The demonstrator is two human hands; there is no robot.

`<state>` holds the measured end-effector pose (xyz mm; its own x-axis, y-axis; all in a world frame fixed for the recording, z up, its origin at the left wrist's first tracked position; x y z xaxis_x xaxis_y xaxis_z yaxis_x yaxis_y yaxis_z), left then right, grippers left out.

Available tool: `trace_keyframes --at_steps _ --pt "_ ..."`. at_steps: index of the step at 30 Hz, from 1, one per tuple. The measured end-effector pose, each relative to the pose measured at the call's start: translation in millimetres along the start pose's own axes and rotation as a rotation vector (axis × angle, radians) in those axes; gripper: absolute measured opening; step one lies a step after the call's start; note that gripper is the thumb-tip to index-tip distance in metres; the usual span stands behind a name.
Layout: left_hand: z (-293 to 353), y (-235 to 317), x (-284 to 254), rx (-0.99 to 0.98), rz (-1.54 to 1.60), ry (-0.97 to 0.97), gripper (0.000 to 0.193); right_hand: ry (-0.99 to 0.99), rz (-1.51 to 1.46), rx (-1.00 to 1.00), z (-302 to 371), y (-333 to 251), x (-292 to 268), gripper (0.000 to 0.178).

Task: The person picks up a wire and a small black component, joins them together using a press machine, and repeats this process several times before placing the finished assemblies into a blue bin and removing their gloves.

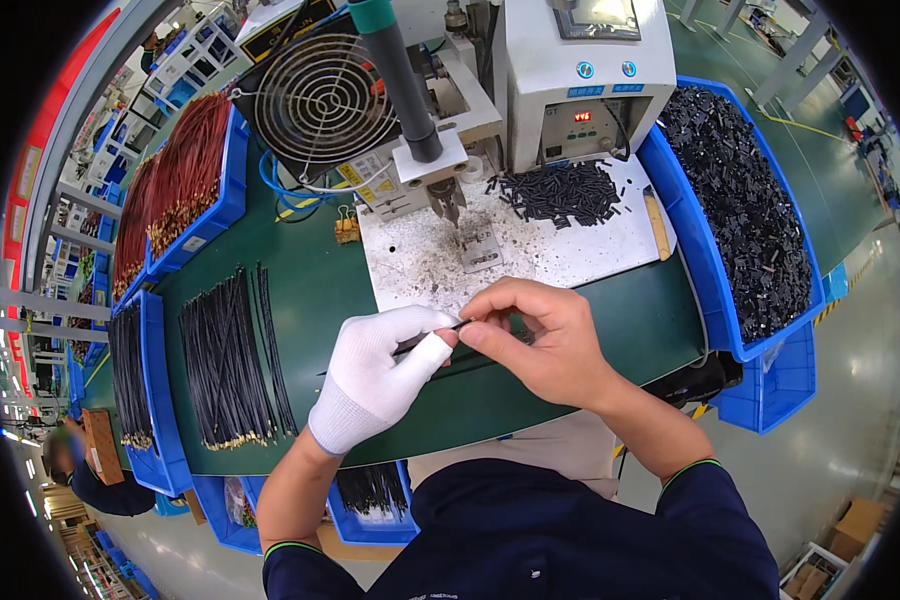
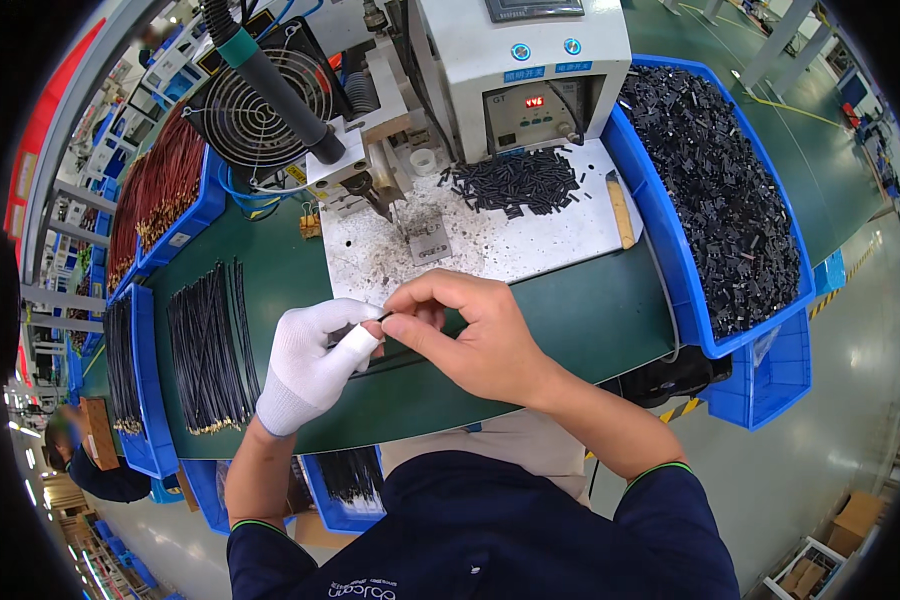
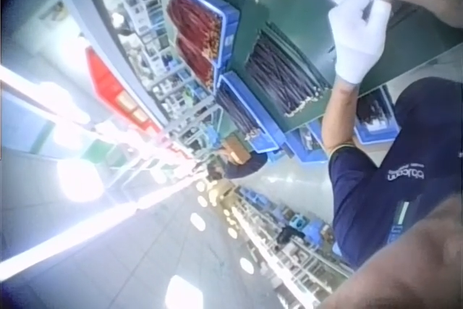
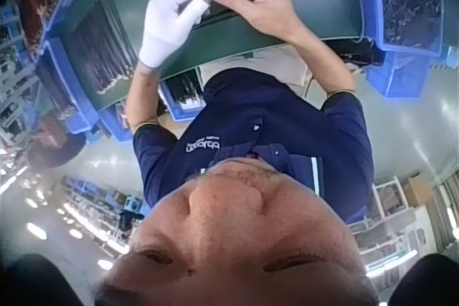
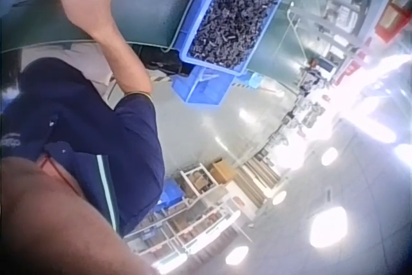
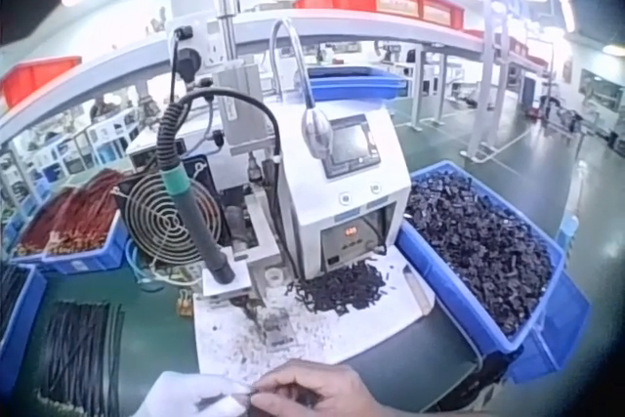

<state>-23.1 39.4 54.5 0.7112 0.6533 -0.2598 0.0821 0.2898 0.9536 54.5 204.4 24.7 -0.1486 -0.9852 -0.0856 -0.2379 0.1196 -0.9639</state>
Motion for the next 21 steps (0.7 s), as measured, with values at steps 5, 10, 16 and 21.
trace_keyframes --at_steps 5,10,16,21 --pt "1 2 0 0.044 -0.007 0.017 0.019 -0.039 0.045 -0.008 0 0 2 0.015" --pt "2 5 6 0.038 0.049 0.03 0.019 0.047 -0.124 0.023 8 11 12 0.008" --pt "-3 15 1 0.16 -0.119 0.056 0.014 -0.093 0.109 0.06 2 8 -7 0.009" --pt "-8 14 -15 0.327 -0.388 0.217 0.011 0.264 1.009 0.008 -19 15 -96 0.018"
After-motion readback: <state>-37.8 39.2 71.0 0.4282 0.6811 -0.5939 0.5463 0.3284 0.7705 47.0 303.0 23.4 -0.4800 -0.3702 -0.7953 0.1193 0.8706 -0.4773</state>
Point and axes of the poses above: each hand's wrist, its own z-axis away from the middle knuckle, its own x-axis out of the palm, y = z × x, the point moved 8 cm from there along -z, towards the middle knuckle, and after that the axes turned 8 degrees about z, right-handed, at the moved point
